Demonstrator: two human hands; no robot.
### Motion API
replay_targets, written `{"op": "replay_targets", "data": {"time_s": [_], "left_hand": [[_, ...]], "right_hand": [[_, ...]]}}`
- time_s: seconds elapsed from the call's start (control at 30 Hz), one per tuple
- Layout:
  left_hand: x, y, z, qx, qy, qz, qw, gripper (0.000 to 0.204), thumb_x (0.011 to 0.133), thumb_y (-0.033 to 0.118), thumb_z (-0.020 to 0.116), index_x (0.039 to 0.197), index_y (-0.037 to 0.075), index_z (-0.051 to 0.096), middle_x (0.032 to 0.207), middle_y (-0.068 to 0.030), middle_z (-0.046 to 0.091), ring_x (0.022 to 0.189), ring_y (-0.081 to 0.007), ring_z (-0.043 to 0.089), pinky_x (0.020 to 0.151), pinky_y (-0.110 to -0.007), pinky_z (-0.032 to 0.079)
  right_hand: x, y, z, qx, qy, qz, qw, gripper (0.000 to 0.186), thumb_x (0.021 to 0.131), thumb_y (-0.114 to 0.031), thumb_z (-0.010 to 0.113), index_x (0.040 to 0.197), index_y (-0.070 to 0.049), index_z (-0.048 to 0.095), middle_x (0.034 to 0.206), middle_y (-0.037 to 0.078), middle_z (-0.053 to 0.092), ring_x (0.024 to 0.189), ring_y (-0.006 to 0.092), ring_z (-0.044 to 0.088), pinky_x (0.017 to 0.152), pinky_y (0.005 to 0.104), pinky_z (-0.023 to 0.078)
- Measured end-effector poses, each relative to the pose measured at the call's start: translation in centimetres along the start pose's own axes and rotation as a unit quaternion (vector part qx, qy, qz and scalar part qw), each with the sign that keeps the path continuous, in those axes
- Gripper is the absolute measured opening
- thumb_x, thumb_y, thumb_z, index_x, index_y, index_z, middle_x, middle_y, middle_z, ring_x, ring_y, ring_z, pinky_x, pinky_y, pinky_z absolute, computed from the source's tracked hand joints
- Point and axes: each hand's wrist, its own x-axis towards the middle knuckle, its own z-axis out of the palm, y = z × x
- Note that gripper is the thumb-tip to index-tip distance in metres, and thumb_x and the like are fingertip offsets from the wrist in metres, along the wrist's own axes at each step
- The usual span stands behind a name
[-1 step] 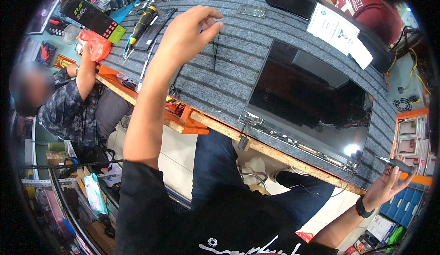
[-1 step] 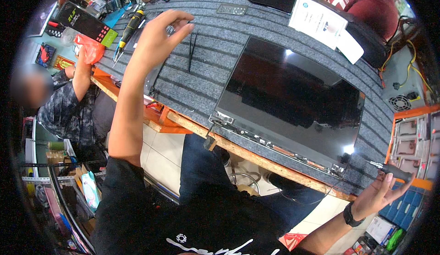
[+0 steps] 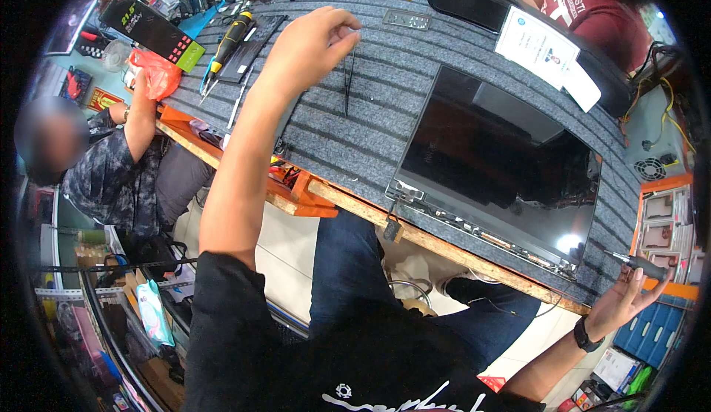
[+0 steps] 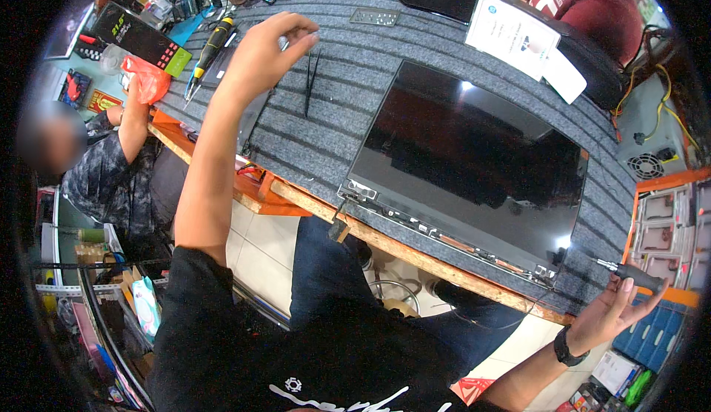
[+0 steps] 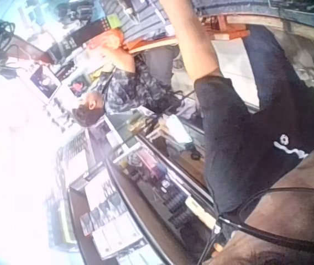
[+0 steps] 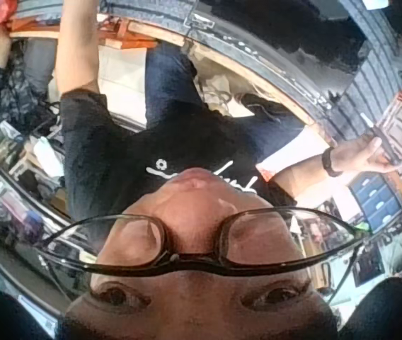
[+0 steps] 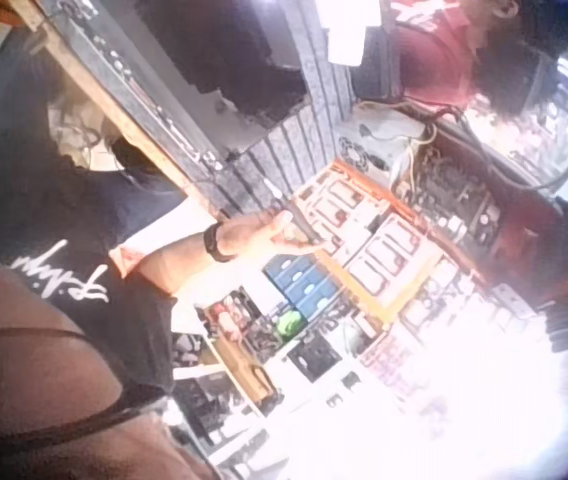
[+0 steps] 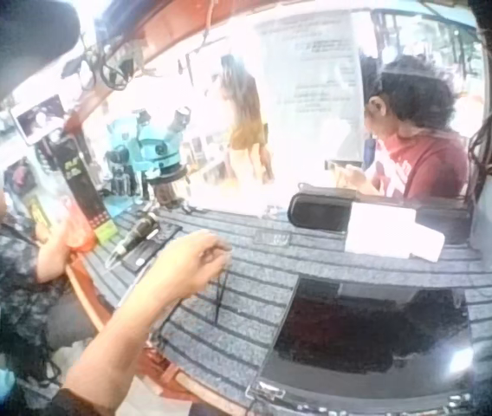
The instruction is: The person is repairing a tablet by removing the screen, adjusting internal components, and reattaching the screen. They use a screwdriver to secure the screen and handle the tablet carefully throughout the process.
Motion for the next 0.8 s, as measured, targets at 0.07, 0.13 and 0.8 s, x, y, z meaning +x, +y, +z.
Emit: {"op": "replay_targets", "data": {"time_s": [0.07, 0.13, 0.8], "left_hand": [[2.2, -2.2, 1.9, 0.041, -0.026, -0.015, 0.999, 0.023, 0.092, 0.024, 0.070, 0.104, 0.005, 0.074, 0.095, -0.0133, 0.073, 0.089, -0.0313, 0.071, 0.081, -0.042, 0.055], [4.1, -2.8, 4.8, 0.082, -0.047, -0.038, 0.995, 0.026, 0.092, 0.026, 0.071, 0.105, 0.005, 0.075, 0.096, -0.0153, 0.075, 0.090, -0.0305, 0.073, 0.081, -0.040, 0.056], [5.8, -3.4, 4.3, 0.077, -0.044, -0.032, 0.996, 0.020, 0.086, 0.025, 0.066, 0.095, 0.009, 0.073, 0.088, -0.0133, 0.074, 0.086, -0.0349, 0.071, 0.077, -0.046, 0.056]], "right_hand": [[-0.1, 0.3, -0.3, 0.013, 0.007, 0.015, 1.000, 0.070, 0.102, -0.005, 0.059, 0.161, -0.009, 0.023, 0.125, 0.014, 0.061, 0.108, 0.0186, 0.060, 0.095, 0.0331, 0.045], [-0.2, 0.1, -0.9, 0.009, 0.004, 0.016, 1.000, 0.067, 0.103, -0.008, 0.059, 0.161, -0.011, 0.025, 0.128, 0.015, 0.059, 0.114, 0.0199, 0.059, 0.100, 0.0348, 0.044], [-1.4, -3.4, 0.9, 0.063, 0.034, -0.026, 0.997, 0.072, 0.101, -0.004, 0.059, 0.162, -0.012, 0.021, 0.124, 0.019, 0.063, 0.110, 0.0219, 0.061, 0.091, 0.0335, 0.047]]}}
